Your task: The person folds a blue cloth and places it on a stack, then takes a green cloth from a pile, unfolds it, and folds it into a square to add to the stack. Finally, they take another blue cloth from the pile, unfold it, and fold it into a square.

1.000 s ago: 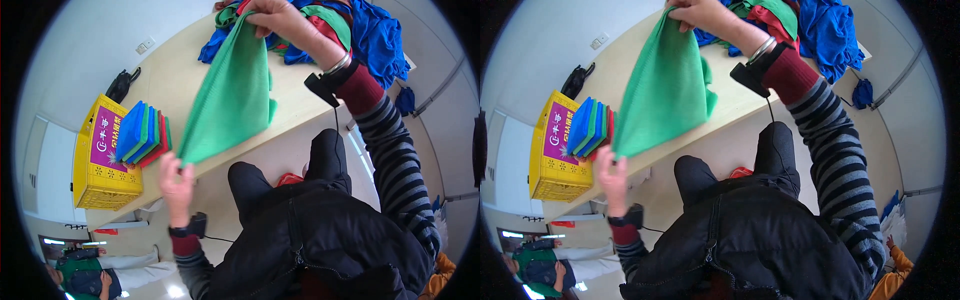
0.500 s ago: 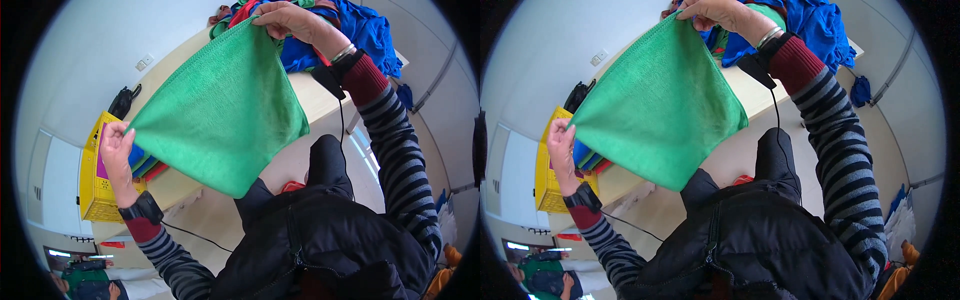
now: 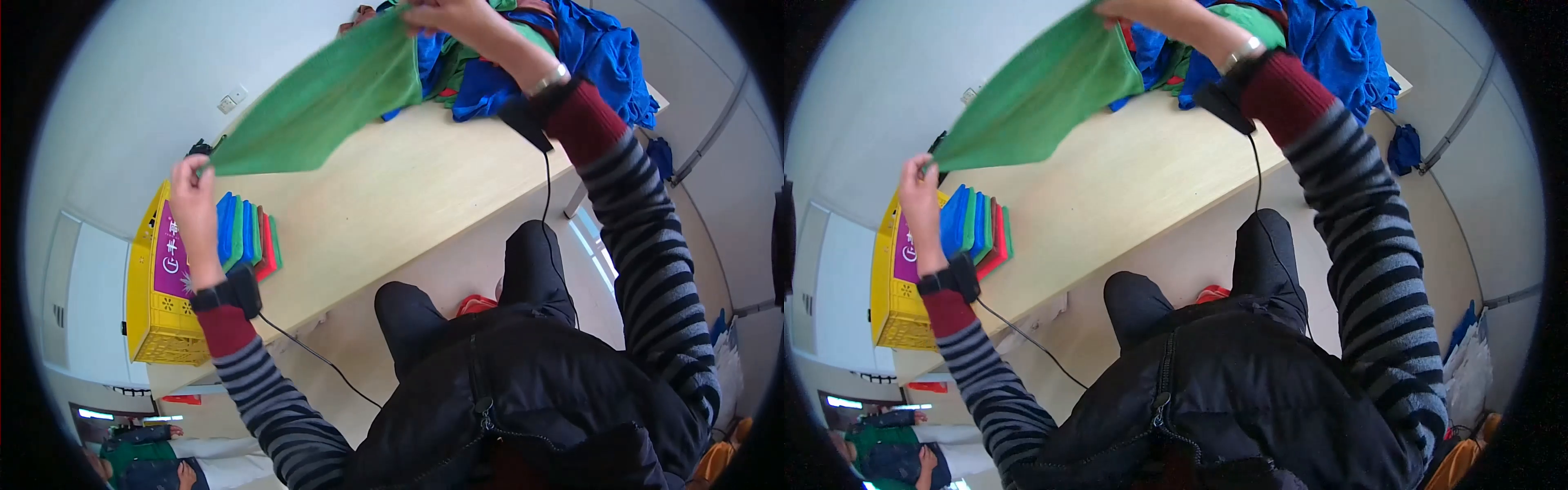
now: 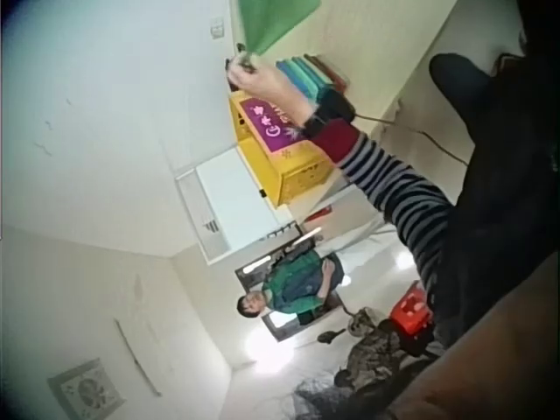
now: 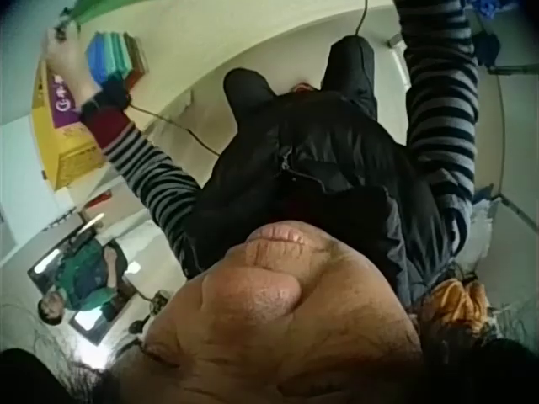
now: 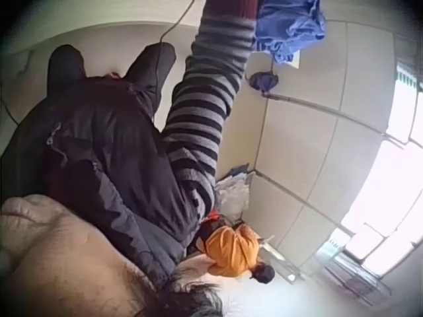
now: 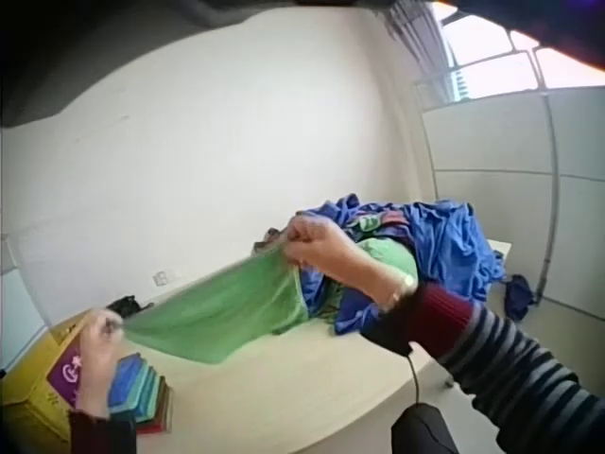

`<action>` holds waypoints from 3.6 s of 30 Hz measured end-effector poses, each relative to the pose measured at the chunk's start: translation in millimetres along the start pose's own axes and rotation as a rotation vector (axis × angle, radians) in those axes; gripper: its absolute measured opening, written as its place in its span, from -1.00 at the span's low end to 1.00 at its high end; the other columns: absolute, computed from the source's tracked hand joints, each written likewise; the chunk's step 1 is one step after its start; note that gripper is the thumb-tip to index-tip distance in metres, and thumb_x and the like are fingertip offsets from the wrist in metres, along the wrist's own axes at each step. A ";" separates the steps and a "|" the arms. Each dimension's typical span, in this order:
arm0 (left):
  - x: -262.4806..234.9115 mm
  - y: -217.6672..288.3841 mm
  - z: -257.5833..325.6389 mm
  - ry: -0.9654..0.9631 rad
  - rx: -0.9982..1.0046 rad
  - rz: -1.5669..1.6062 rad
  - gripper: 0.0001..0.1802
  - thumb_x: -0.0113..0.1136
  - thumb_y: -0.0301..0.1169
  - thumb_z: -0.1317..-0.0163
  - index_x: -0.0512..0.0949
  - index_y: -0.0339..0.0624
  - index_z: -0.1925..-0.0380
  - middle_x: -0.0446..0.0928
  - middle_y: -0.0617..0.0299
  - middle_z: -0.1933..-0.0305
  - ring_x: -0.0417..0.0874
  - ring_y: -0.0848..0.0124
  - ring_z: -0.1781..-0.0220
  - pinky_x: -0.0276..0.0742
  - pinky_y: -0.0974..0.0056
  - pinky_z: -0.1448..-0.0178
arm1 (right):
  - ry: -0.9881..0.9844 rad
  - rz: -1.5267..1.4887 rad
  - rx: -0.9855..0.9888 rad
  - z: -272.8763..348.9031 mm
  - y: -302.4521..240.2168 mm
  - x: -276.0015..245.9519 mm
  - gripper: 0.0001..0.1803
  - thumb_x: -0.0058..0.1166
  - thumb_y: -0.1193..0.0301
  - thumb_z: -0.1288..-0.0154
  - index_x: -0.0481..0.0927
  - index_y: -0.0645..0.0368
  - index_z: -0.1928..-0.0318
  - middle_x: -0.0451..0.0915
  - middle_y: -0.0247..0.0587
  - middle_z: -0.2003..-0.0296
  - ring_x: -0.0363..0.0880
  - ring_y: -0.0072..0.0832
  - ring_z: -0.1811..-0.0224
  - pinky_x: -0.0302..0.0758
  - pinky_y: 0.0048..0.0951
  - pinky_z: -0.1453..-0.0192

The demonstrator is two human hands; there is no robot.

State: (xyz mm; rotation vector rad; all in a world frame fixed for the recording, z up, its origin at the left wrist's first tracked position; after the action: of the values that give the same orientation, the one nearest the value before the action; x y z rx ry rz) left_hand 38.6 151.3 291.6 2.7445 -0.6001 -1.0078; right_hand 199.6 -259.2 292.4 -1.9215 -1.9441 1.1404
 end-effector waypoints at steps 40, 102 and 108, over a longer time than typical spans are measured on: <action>151.3 -175.9 173.2 -0.475 -0.191 -0.484 -0.84 -0.05 -0.60 -0.23 0.52 -0.26 0.27 0.56 -0.14 0.20 0.61 -0.17 0.10 0.52 -0.12 0.06 | -0.603 -0.084 0.168 259.8 -19.3 297.5 -0.89 0.14 0.44 -0.16 0.59 0.21 0.31 0.64 0.01 0.37 0.67 -0.03 0.25 0.58 -0.08 0.17; 376.7 -42.1 47.5 -0.439 0.093 0.079 -0.49 0.25 -0.17 -0.30 0.46 -0.15 -0.18 0.48 -0.04 -0.22 0.47 -0.07 -0.27 0.42 -0.14 -0.29 | -0.519 0.502 0.175 230.3 56.5 190.7 -0.35 0.10 0.10 -0.39 0.37 0.09 -0.39 0.32 -0.08 -0.40 0.19 -0.08 -0.50 0.11 0.05 -0.54; 233.8 42.8 187.9 -0.700 0.035 -0.124 -0.26 0.10 -0.09 -0.41 0.18 -0.25 -0.45 0.12 -0.21 -0.53 0.13 -0.06 -0.56 0.10 -0.12 -0.55 | -0.409 0.631 0.198 229.1 100.2 180.5 -0.32 0.06 0.08 -0.41 0.32 0.16 -0.41 0.31 -0.04 -0.41 0.16 -0.07 -0.52 0.10 0.00 -0.56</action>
State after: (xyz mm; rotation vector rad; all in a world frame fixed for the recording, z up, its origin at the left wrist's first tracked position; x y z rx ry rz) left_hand 65.3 12.6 23.5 2.4280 -0.5285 -2.0226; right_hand 110.1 -195.4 4.2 -2.4029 -1.3034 1.9329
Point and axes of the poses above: each hand's wrist, its own z-axis away from the middle knuckle, its own x-axis out of the palm, y = z × x, the point moved 4 cm from there along -z, towards the middle knuckle
